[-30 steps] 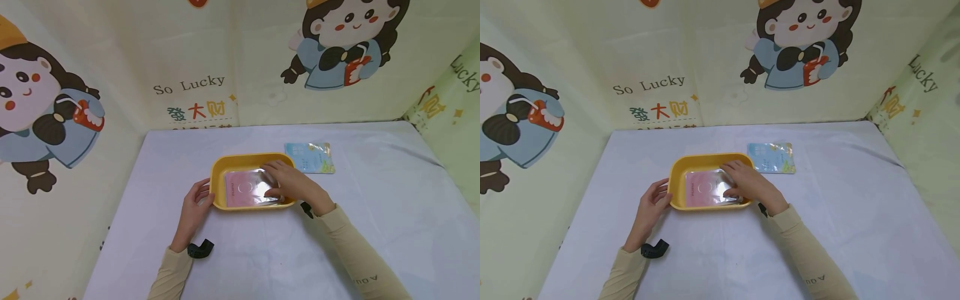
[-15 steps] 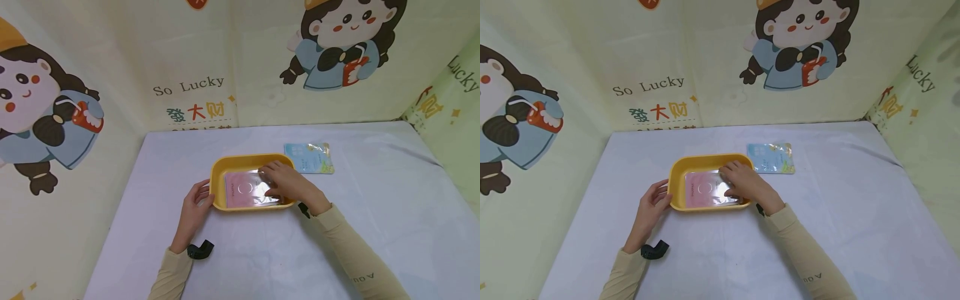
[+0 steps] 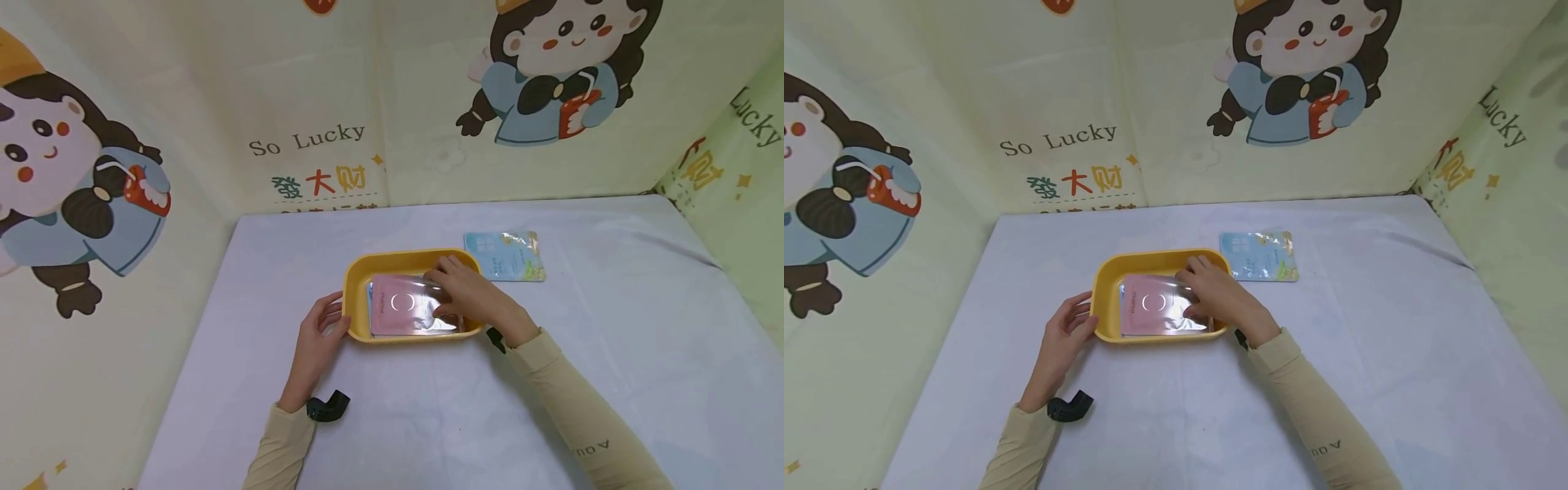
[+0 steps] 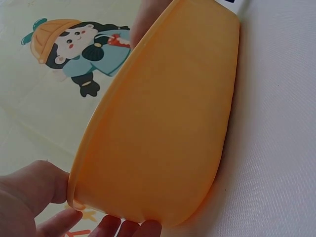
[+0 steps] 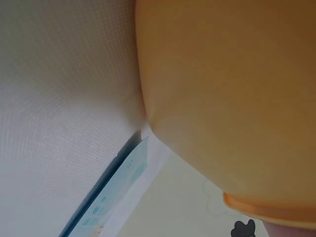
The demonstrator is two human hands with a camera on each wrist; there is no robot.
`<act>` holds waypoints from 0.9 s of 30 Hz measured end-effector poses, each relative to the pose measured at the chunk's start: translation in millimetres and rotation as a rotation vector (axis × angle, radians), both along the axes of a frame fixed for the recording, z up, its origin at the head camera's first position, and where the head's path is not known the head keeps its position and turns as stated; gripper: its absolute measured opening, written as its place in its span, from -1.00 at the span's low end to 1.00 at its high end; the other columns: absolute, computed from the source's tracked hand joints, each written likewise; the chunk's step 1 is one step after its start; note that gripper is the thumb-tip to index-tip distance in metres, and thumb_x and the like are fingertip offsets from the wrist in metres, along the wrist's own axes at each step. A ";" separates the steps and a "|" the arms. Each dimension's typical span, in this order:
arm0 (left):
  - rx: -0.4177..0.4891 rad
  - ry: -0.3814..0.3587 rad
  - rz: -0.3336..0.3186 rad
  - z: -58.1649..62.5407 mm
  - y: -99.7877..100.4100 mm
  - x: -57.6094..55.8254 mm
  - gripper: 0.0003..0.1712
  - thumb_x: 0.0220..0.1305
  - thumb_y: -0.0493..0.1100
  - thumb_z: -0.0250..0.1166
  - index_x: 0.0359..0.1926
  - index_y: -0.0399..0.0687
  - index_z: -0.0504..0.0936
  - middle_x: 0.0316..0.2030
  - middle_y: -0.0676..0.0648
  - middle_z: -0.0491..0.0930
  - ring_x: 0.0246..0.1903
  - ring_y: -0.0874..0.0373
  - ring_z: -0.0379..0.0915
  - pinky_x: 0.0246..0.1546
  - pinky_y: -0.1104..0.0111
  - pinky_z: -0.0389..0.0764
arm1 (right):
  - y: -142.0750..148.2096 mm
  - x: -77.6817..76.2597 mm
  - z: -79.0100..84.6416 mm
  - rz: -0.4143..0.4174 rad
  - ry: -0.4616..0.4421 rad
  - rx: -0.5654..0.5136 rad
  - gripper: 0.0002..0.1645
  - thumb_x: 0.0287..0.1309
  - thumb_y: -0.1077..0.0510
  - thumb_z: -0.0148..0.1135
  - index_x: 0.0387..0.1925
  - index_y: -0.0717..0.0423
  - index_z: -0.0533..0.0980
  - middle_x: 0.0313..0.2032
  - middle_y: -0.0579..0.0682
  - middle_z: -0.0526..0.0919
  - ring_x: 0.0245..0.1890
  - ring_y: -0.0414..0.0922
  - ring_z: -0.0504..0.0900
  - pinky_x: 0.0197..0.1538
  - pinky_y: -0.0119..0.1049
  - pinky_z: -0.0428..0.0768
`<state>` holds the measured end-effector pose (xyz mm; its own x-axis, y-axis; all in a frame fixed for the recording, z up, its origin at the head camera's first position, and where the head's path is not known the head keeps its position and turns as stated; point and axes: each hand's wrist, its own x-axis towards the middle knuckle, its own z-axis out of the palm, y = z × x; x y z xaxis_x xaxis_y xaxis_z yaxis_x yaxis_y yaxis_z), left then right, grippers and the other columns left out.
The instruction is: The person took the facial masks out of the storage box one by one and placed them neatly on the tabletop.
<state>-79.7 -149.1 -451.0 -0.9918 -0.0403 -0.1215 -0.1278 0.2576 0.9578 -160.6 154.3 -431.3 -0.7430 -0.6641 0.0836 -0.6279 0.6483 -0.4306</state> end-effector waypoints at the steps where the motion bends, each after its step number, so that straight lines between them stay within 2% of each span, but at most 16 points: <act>1: 0.001 0.002 -0.001 -1.0 0.0 0.2 -0.47 0.37 -0.21 0.27 0.32 0.11 0.43 0.19 -0.12 0.51 0.14 0.01 0.50 -0.06 0.43 0.67 | 0.0 0.1 -0.1 0.001 -0.004 0.000 -0.28 -0.08 -0.05 0.56 0.12 0.13 0.53 -0.16 -0.02 0.43 -0.07 -0.13 0.34 -0.05 -0.30 0.49; 8: 0.007 0.010 -0.003 -4.4 -0.2 4.9 -0.48 0.36 -0.21 0.28 0.31 0.10 0.44 0.18 -0.13 0.52 0.13 0.01 0.50 -0.06 0.44 0.67 | -1.9 2.8 -0.4 0.003 -0.044 -0.008 -0.27 -0.03 -0.01 0.55 0.16 0.15 0.50 -0.09 0.00 0.51 -0.12 -0.13 0.42 -0.06 -0.28 0.56; 13: 0.010 0.023 -0.005 -4.7 -0.3 6.8 -0.47 0.35 -0.23 0.28 0.31 0.08 0.44 0.18 -0.14 0.52 0.13 -0.01 0.50 -0.08 0.44 0.67 | -3.4 2.2 1.3 0.000 -0.047 -0.006 -0.44 0.11 0.07 0.46 0.12 0.14 0.52 -0.07 -0.04 0.57 -0.10 -0.14 0.49 0.04 -0.24 0.60; 17: 0.005 0.039 -0.010 -4.4 -0.5 5.8 -0.47 0.34 -0.23 0.29 0.31 0.07 0.44 0.17 -0.15 0.52 0.13 -0.01 0.51 -0.07 0.46 0.66 | -4.0 1.0 4.1 0.004 -0.039 -0.007 -0.58 0.15 0.12 0.42 0.04 0.13 0.56 -0.11 -0.06 0.60 -0.13 -0.15 0.53 0.03 -0.24 0.62; 27: -0.001 0.043 -0.012 -5.4 -1.3 1.6 -0.47 0.35 -0.22 0.28 0.32 0.10 0.44 0.18 -0.14 0.52 0.13 0.01 0.50 -0.01 0.43 0.65 | -1.2 -3.3 6.7 0.037 0.075 -0.046 -0.80 0.27 0.26 0.28 -0.08 0.14 0.62 -0.18 -0.07 0.66 -0.17 -0.16 0.61 -0.01 -0.27 0.65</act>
<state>-78.0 -150.5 -456.4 -0.9965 -0.0287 -0.0787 -0.0835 0.2600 0.9620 -163.9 153.1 -424.6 -0.7087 -0.6849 0.1693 -0.6825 0.6049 -0.4102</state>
